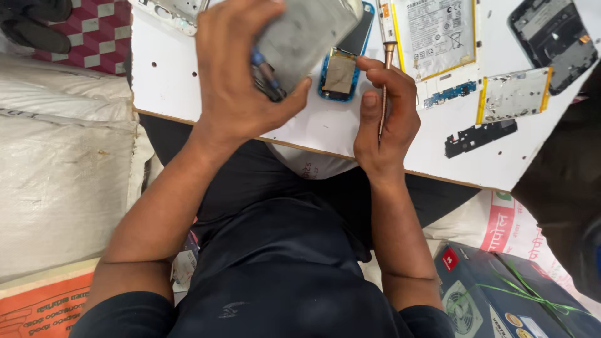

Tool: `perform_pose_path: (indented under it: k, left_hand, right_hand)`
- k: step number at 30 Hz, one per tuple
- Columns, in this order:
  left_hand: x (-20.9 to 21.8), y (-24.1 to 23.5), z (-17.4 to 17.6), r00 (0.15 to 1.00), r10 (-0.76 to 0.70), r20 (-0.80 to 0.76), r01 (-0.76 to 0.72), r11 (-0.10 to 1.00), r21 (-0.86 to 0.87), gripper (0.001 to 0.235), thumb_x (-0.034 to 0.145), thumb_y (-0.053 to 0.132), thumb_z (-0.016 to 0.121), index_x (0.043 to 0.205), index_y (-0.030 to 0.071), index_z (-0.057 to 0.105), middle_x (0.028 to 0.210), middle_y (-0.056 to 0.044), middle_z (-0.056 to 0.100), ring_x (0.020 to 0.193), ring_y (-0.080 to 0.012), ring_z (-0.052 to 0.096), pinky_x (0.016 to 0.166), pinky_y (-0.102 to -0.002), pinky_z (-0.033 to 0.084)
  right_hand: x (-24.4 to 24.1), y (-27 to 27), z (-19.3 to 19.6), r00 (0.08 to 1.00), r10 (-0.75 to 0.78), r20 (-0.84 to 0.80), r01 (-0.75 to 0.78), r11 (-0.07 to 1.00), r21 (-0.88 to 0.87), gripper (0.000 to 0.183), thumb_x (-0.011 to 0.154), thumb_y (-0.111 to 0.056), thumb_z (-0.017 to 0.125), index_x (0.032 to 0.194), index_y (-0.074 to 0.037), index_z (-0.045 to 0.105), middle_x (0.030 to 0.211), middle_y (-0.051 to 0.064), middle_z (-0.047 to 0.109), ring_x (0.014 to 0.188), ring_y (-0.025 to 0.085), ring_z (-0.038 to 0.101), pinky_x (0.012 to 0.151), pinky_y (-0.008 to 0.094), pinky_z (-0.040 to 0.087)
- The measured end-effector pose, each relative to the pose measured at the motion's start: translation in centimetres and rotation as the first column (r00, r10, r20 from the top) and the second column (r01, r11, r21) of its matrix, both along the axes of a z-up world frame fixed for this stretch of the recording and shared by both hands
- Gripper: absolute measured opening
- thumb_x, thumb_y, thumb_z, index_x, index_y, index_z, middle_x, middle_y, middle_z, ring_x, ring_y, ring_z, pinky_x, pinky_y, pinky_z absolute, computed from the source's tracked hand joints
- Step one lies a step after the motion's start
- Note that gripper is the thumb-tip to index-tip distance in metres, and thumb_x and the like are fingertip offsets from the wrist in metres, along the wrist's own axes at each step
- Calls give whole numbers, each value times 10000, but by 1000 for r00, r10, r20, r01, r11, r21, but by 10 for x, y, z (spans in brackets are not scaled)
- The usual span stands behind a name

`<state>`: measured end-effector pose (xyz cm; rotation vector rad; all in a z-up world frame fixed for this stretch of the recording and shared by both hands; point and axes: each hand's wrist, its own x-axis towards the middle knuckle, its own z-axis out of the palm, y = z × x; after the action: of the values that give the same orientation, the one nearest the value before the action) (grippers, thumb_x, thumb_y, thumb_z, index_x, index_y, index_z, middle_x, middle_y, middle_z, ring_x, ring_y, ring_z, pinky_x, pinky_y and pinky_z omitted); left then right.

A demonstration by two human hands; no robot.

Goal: The person disassembles and reassembles mobile phone components on a white table. They use a screwdriver to remove and install screws, handle circuit boards, batteries, and phone frames, and organize parts during the process.

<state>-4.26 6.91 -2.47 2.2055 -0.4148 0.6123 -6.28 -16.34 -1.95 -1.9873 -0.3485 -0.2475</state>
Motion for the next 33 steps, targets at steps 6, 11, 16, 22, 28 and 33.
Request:
perform_pose_path:
  k: [6, 11, 16, 22, 28, 33]
  left_hand:
    - [0, 11, -15, 993, -36, -112, -10, 922, -386, 685, 942, 209, 834, 1478, 83, 426, 1363, -95, 545, 1222, -221, 572, 943, -321, 450]
    - [6, 6, -33, 994, 22, -106, -67, 892, -447, 528, 1091, 224, 714, 1497, 85, 407, 1394, -95, 553, 1263, -190, 548, 1075, -335, 432]
    - [17, -7, -36, 999, 1, -37, -24, 768, -640, 514, 1124, 262, 661, 1543, 137, 390, 1326, -67, 545, 1198, -171, 545, 1085, -323, 433]
    - [-8, -13, 0, 891, -442, 108, 159, 79, -984, 565, 1075, 377, 523, 1526, 102, 324, 1349, -177, 596, 1179, -248, 628, 1038, -380, 509]
    - [-21, -42, 0, 743, -669, -1, -79, -86, -993, 552, 1069, 340, 471, 1455, -33, 344, 1335, -227, 618, 1109, -264, 704, 977, -387, 599]
    - [-41, -53, -7, 732, -496, -466, -43, 650, -759, 372, 1082, 164, 529, 1404, -23, 538, 1125, -164, 721, 896, -196, 709, 802, -339, 594]
  right_hand:
    - [-1, 0, 7, 994, -33, 107, 50, 985, -166, 189, 1170, -181, 544, 1266, -54, 646, 1261, 107, 718, 1117, 233, 663, 1005, 307, 521]
    - [1, 4, 13, 992, -45, 117, 68, 976, -207, 159, 1120, -64, 604, 1264, -58, 671, 1245, 103, 725, 1119, 243, 676, 973, 320, 531]
    - [1, 5, 12, 985, -30, 167, 69, 970, -233, 200, 1087, 12, 635, 1276, -43, 665, 1223, 105, 720, 1094, 244, 686, 967, 328, 545]
    - [-4, 2, 5, 993, -71, 96, 79, 994, -80, 167, 1140, -25, 583, 1297, 7, 632, 1117, 126, 770, 988, 199, 747, 907, 302, 580]
    - [-9, -13, -16, 997, -38, 69, 31, 994, 106, 402, 1177, -333, 538, 1329, 34, 602, 1134, 167, 755, 933, 185, 751, 843, 278, 602]
    - [-13, -28, -28, 996, -56, 73, 47, 992, 114, 511, 1101, -450, 636, 1237, 38, 699, 958, 112, 733, 838, 128, 677, 768, 224, 525]
